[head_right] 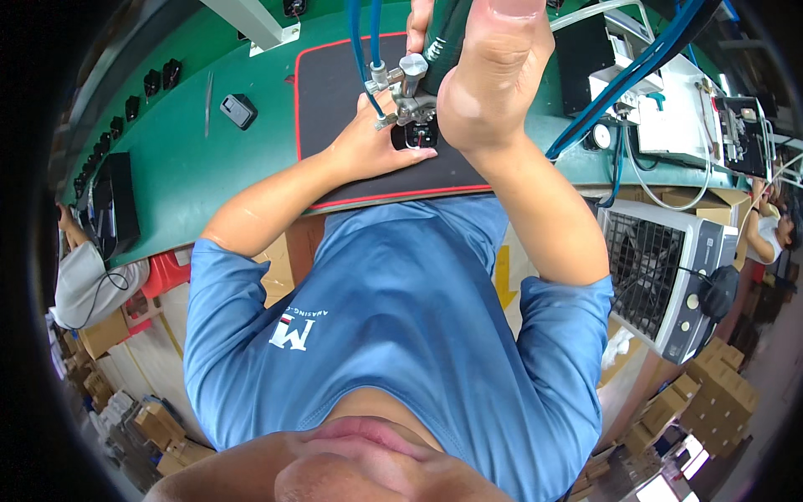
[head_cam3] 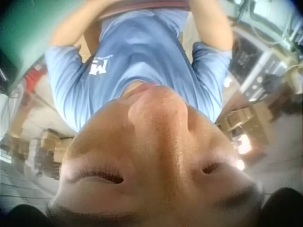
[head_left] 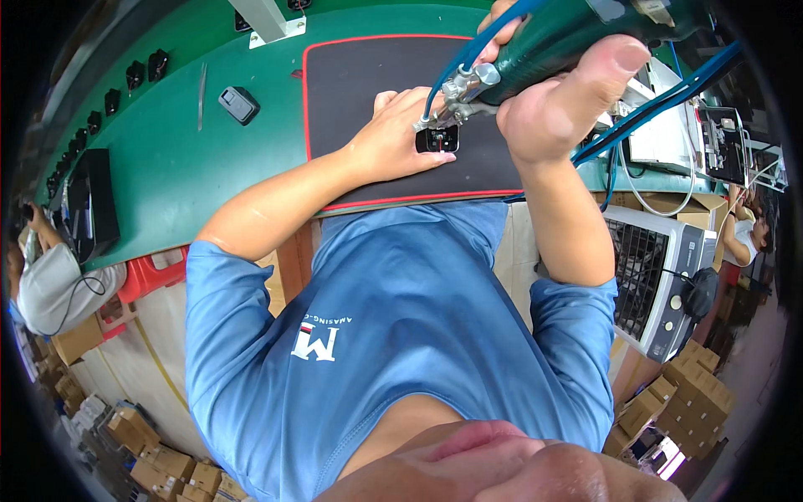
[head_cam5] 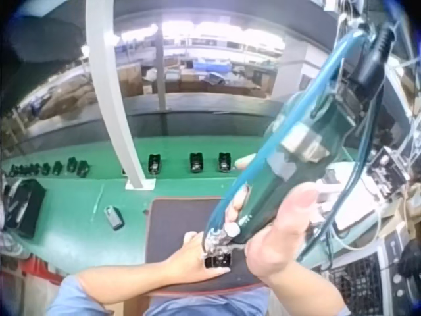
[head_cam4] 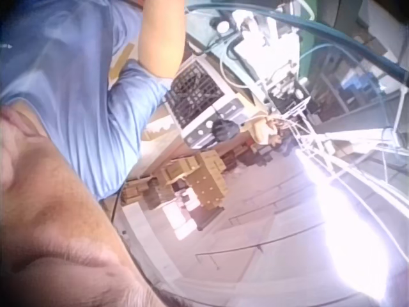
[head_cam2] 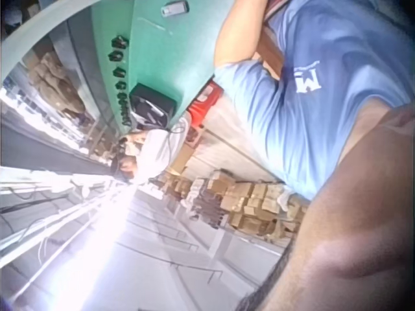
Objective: The person fastens screws into electronic components using a pneumatic screwdriver.
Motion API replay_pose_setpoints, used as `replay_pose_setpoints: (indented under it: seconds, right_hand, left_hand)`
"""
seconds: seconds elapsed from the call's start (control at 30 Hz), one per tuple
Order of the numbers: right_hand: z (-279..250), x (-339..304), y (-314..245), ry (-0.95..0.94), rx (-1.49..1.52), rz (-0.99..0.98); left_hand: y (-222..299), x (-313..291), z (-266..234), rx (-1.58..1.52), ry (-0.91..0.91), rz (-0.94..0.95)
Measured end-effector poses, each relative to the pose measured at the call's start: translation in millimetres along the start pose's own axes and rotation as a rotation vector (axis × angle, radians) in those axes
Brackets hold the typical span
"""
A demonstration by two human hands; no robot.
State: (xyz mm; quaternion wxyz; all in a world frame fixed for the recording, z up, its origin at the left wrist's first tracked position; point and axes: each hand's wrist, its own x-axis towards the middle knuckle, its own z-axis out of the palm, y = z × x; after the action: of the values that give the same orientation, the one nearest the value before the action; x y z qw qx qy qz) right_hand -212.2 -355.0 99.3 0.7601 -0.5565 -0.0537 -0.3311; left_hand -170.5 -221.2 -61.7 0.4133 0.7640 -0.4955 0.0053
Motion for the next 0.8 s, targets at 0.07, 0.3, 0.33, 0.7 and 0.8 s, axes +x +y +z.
replay_pose_setpoints:
  seconds: [0.07, 0.3, 0.33, 0.7, 0.8]
  right_hand:
    - [-3.4, -2.2, 5.7, -0.008, 0.021, -0.012]
    - [-13.1, -0.8, 23.4, -0.089, -0.013, -0.07]
    - [-12.7, -0.5, 24.7, -0.103, -0.035, -0.103]
    - [-7.8, 7.6, 20.6, -0.107, 0.1, 0.006]
    - [-57.7, 54.7, -22.4, -0.301, 0.575, 0.032]
  left_hand:
    - [-1.7, -0.9, 1.5, -0.001, -0.001, -0.006]
    - [-2.8, -3.6, 0.3, -0.016, -0.03, -0.022]
    - [-2.6, -3.3, 0.4, -0.014, -0.03, -0.024]
    - [-10.2, -6.6, -3.7, 0.025, -0.021, -0.061]
    - [-3.1, 6.0, -4.2, 0.002, -0.027, 0.07]
